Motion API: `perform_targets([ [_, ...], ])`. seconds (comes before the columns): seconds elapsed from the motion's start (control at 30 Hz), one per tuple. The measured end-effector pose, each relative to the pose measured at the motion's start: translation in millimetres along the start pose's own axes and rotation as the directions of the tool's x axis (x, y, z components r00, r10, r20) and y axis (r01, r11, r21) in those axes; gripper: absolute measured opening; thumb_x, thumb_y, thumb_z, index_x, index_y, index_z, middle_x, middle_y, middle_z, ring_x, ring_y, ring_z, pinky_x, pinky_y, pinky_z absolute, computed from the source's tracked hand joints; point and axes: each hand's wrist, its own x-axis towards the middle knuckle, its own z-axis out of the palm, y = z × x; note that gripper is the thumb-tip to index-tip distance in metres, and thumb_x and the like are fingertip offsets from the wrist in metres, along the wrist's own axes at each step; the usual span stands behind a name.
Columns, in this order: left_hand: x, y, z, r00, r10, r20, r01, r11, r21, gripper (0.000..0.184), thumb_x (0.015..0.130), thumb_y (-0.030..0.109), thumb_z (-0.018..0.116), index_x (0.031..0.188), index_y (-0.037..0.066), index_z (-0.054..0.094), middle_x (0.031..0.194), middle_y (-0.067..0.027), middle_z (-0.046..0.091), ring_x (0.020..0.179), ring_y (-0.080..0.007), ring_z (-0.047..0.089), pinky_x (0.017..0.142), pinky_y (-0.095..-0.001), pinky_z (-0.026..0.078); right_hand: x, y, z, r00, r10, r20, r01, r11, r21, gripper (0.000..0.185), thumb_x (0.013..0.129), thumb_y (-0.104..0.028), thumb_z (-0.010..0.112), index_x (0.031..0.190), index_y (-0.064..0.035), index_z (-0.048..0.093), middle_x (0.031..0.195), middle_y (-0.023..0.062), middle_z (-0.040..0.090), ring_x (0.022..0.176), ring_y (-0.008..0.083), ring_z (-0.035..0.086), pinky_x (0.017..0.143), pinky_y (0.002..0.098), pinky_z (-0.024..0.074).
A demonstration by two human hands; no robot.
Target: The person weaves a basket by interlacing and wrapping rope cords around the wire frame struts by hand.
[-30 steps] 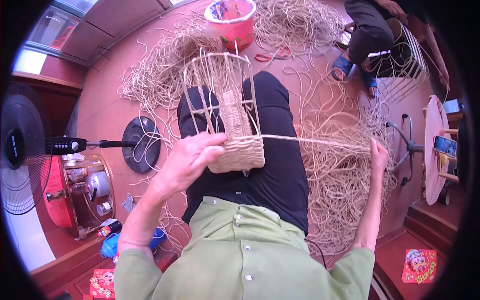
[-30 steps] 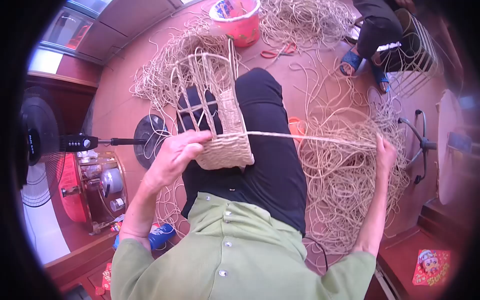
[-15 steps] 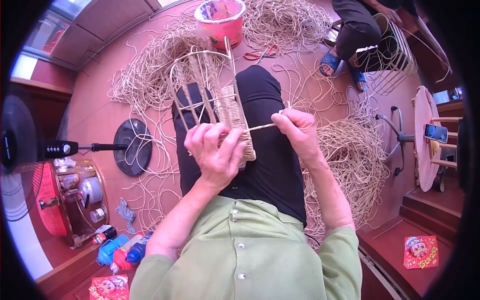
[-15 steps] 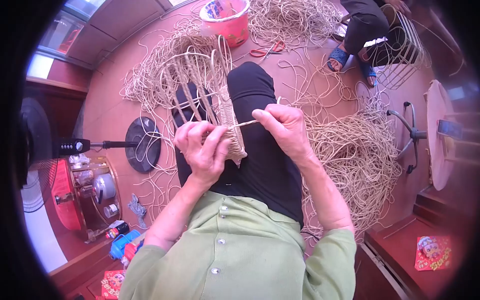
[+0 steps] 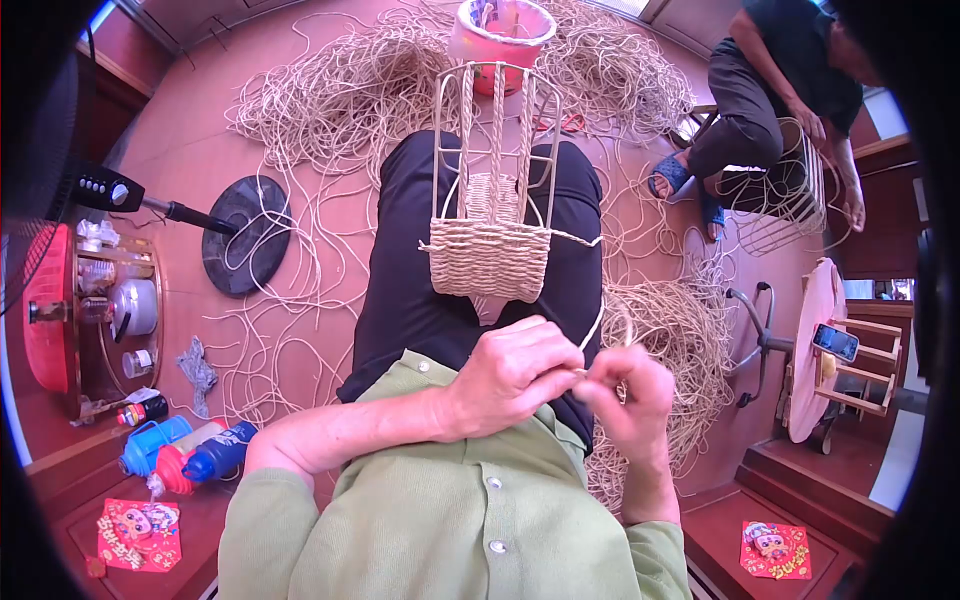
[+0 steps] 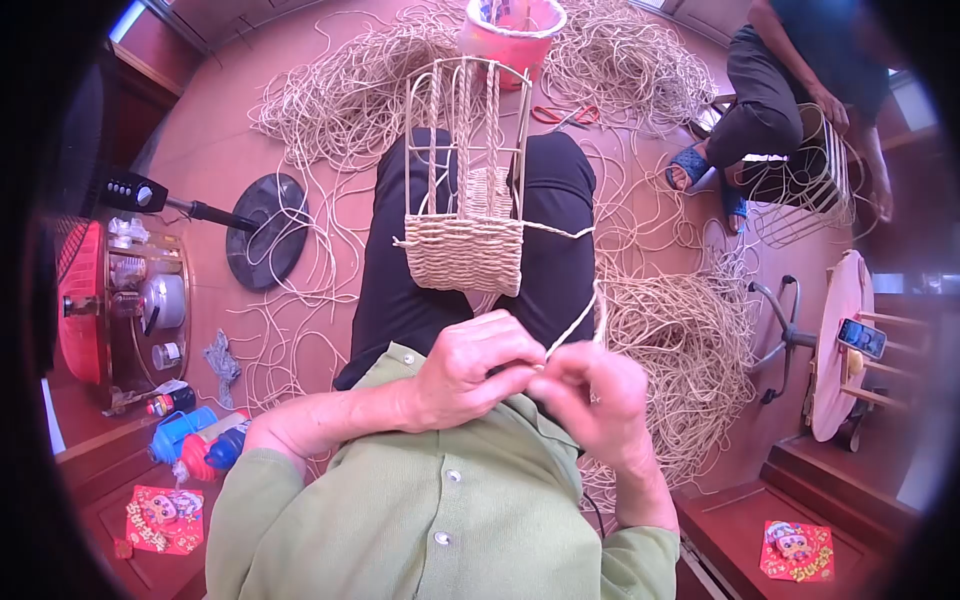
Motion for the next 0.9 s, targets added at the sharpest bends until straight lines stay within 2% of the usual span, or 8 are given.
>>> perform_targets([
  [0.2,-27.1,24.5,-21.6,0.895,-0.447,-0.008,0.388,0.787,-0.48,0.006,0.094,-0.001,0.07,0.1,-0.002,0.072,0.09,-0.0026,0.072,0.078,-0.0047,0.063,0.069,-0.0221,0.051,-0.8,16.8,36.2,0.996,0.075,-0.05,-0.057,0.951,0.304,0.016,0.088,-0.001,0.072,0.104,0.0002,0.076,0.101,0.0129,0.076,0.096,0.0234,0.073,0.087,0.0329,0.0569],
  [0.3,-27.9,18.4,-28.7,0.876,-0.481,-0.034,0.361,0.701,-0.615,0.011,0.095,-0.003,0.068,0.105,-0.003,0.071,0.092,-0.0086,0.073,0.082,-0.0115,0.067,0.073,-0.025,0.055,-6.2,20.8,39.6,0.954,0.283,0.102,-0.301,0.88,0.367,0.012,0.092,-0.003,0.069,0.102,0.0006,0.076,0.087,0.0089,0.073,0.078,0.0202,0.069,0.07,0.0333,0.0537],
  [0.4,-3.1,9.0,-44.1,0.884,-0.445,-0.145,0.362,0.846,-0.391,0.019,0.098,0.0,0.063,0.116,-0.001,0.068,0.099,-0.0091,0.073,0.076,-0.0103,0.067,0.065,-0.0233,0.054,29.6,22.6,20.0,0.992,-0.001,-0.127,-0.006,0.998,-0.056,0.006,0.091,-0.005,0.071,0.094,-0.0013,0.075,0.078,0.0096,0.067,0.067,0.0205,0.065,0.063,0.0326,0.0501],
  [0.5,36.5,-1.0,-58.1,0.887,-0.305,-0.345,0.327,0.945,0.006,0.043,0.096,-0.001,0.061,0.138,0.005,0.057,0.1,-0.0111,0.075,0.07,-0.0108,0.069,0.059,-0.025,0.054,72.1,11.4,6.8,0.972,-0.145,-0.184,0.053,0.9,-0.432,0.013,0.09,-0.016,0.074,0.085,-0.0053,0.069,0.078,0.0067,0.061,0.064,0.027,0.065,0.058,0.0405,0.0496],
  [0.6,61.7,-14.1,-66.7,0.939,-0.212,-0.272,0.281,0.927,0.247,0.062,0.094,-0.008,0.053,0.153,0.009,0.041,0.115,-0.0176,0.072,0.069,-0.0129,0.069,0.061,-0.0279,0.054,100.0,15.2,11.3,0.979,-0.184,-0.087,0.078,0.735,-0.674,0.02,0.09,-0.022,0.073,0.081,-0.0073,0.064,0.077,0.0066,0.059,0.067,0.0284,0.067,0.058,0.0424,0.0504],
  [0.67,75.2,-33.1,-63.3,0.967,0.079,-0.241,0.062,0.848,0.527,0.073,0.089,-0.011,0.052,0.156,0.014,0.037,0.098,-0.0211,0.072,0.068,-0.0274,0.07,0.065,-0.0383,0.056,112.0,30.6,22.9,0.977,-0.207,-0.052,0.121,0.739,-0.663,0.022,0.09,-0.024,0.073,0.08,-0.0078,0.063,0.077,0.0073,0.059,0.068,0.0284,0.068,0.058,0.0418,0.0513],
  [0.77,88.3,-25.6,-65.9,0.956,-0.243,-0.162,0.285,0.658,0.697,0.075,0.087,-0.011,0.052,0.156,0.015,0.038,0.088,-0.0208,0.07,0.072,-0.0373,0.069,0.068,-0.0444,0.055,117.6,34.7,26.4,0.982,-0.18,-0.051,0.11,0.775,-0.623,0.021,0.091,-0.026,0.071,0.083,-0.0077,0.065,0.08,0.0076,0.06,0.071,0.0284,0.069,0.06,0.0424,0.0531],
  [0.9,67.9,-10.1,-72.7,0.966,0.094,-0.242,0.061,0.824,0.564,0.076,0.084,-0.012,0.056,0.155,0.011,0.038,0.082,-0.0128,0.07,0.068,-0.0156,0.068,0.061,-0.0319,0.053,108.3,23.2,25.4,0.934,-0.265,-0.24,0.111,0.854,-0.509,0.018,0.093,-0.022,0.071,0.095,-0.0042,0.07,0.087,0.0087,0.064,0.073,0.0274,0.068,0.064,0.0409,0.0541],
])
